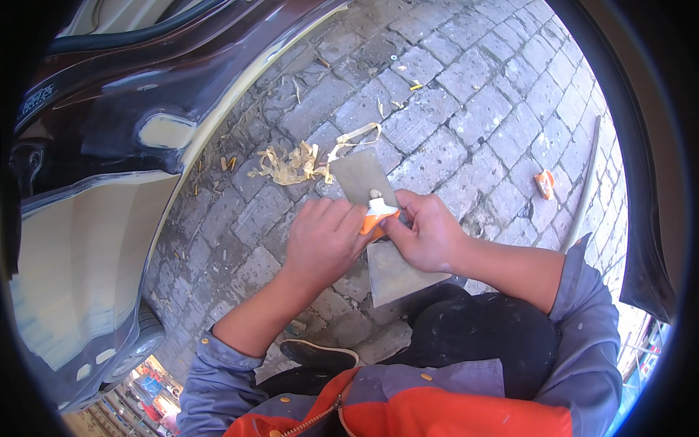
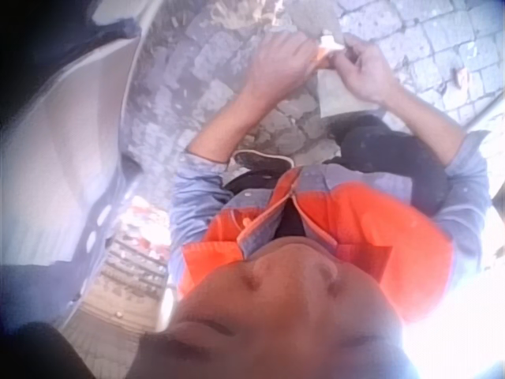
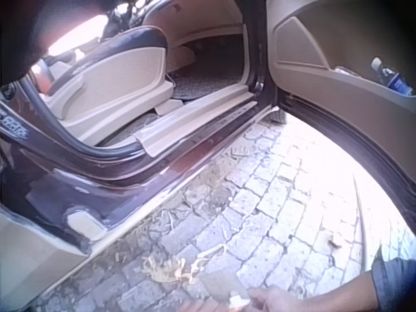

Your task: The person applies a beige filler to a damaged area on a car door using a putty knife, then smooths and levels the filler with a sanding block. The person works on the lower edge of the door, repeatedly applying and smoothing the material.

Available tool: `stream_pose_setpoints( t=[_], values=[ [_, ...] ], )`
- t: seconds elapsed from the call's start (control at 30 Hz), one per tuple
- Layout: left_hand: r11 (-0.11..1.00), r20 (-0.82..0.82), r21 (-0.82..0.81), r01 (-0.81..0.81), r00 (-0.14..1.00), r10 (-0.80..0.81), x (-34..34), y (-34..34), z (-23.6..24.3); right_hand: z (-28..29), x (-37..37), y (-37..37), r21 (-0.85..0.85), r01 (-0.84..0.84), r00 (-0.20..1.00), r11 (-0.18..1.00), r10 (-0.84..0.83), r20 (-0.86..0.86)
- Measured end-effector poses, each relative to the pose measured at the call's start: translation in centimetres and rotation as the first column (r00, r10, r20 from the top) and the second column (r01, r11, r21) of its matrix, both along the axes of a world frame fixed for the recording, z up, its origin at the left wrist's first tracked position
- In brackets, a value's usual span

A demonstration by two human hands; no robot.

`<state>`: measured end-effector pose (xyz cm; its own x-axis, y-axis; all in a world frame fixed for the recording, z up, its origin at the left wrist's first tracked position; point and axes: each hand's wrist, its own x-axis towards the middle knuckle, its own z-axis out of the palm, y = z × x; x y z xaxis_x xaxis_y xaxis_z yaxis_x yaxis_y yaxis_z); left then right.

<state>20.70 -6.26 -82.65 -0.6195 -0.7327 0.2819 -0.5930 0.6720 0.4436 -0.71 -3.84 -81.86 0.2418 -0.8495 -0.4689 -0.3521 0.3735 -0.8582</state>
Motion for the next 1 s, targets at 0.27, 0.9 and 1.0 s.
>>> stream_pose_setpoints(
  t=[0.27,0.9,1.0],
  values=[
    [0.994,0.030,-0.093,0.049,0.998,-0.047,-0.6,-0.6,0.1,-2.1,0.0,0.7,0.092,0.150,0.977,0.984,-0.162,0.138],
    [0.915,-0.114,0.388,0.110,0.991,-0.071,4.4,-3.9,0.7,-0.7,-1.8,-0.7,0.238,-0.084,0.845,0.968,-0.057,0.531],
    [0.792,-0.186,0.593,0.143,0.982,-0.038,5.4,-4.0,1.6,-0.7,-2.1,-1.0,0.245,-0.154,0.858,0.957,0.006,0.513]
  ],
)
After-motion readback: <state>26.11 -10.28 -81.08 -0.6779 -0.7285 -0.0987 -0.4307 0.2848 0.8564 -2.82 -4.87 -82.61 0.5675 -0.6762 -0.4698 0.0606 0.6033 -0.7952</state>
